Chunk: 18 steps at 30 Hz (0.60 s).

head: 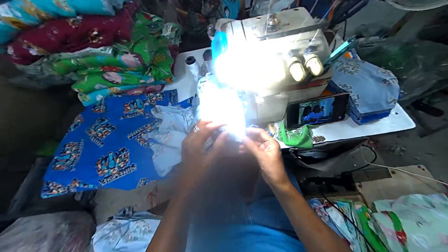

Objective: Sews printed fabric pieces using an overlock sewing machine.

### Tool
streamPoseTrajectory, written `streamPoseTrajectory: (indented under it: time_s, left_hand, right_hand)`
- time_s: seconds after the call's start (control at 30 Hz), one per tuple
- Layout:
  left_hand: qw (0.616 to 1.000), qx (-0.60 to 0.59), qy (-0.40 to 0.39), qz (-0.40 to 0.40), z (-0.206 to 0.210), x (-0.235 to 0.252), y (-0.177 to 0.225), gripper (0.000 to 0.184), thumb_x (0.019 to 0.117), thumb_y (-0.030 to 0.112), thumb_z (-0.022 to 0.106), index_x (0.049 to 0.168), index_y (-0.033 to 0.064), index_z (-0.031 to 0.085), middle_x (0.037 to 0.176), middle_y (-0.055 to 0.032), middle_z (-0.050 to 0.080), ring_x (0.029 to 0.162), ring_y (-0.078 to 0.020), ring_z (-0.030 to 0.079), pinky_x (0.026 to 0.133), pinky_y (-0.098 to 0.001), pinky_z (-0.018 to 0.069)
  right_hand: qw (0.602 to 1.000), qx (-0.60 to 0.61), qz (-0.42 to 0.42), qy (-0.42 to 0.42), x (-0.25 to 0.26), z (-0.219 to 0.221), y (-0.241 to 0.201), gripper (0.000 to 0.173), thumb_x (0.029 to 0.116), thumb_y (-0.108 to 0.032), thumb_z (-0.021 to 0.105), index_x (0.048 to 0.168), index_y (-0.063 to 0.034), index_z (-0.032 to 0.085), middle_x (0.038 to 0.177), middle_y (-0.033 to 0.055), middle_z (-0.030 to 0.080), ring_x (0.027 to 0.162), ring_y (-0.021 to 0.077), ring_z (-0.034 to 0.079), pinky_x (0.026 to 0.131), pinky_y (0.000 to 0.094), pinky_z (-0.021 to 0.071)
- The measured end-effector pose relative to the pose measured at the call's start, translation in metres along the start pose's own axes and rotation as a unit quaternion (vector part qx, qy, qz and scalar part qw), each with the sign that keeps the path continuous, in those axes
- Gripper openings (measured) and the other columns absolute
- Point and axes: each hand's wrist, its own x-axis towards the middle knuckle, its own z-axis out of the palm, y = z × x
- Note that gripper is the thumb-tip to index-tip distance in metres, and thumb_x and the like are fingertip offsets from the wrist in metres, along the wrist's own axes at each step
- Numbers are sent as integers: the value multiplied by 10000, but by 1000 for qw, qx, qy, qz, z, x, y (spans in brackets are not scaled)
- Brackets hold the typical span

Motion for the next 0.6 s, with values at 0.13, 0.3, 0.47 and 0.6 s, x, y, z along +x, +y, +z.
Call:
streamPoseTrajectory:
  time_s: [0.13,0.3,0.47,0.6]
  left_hand:
    - [996,81,16,-36,14,10,-7,210,1019,168,599,1091,51,758,1066,-97,696,988,-123,641,873,-269,500]
    - [989,149,-9,19,9,16,-5,166,972,113,646,1050,49,778,990,-127,728,915,-213,670,823,-336,505]
    - [992,116,-41,39,5,22,-11,164,956,105,667,1063,68,785,1007,-102,729,845,-186,630,758,-332,464]
    - [994,95,-48,38,10,20,-16,152,937,111,699,1049,88,798,1065,-77,741,917,-156,664,815,-309,495]
  right_hand:
    - [1000,13,5,12,-1,0,-3,374,910,66,666,1267,-13,584,921,93,690,736,182,727,715,336,653]
    - [1000,8,3,14,-1,0,-3,449,877,98,684,1294,-17,561,917,102,695,749,192,733,724,341,653]
    - [1000,-9,-25,15,-3,1,-3,452,879,83,685,1290,-33,538,885,64,684,711,152,709,694,303,639]
    - [998,-33,-51,12,-6,-2,-2,436,876,46,710,1276,-27,553,880,71,678,696,142,686,652,269,617]
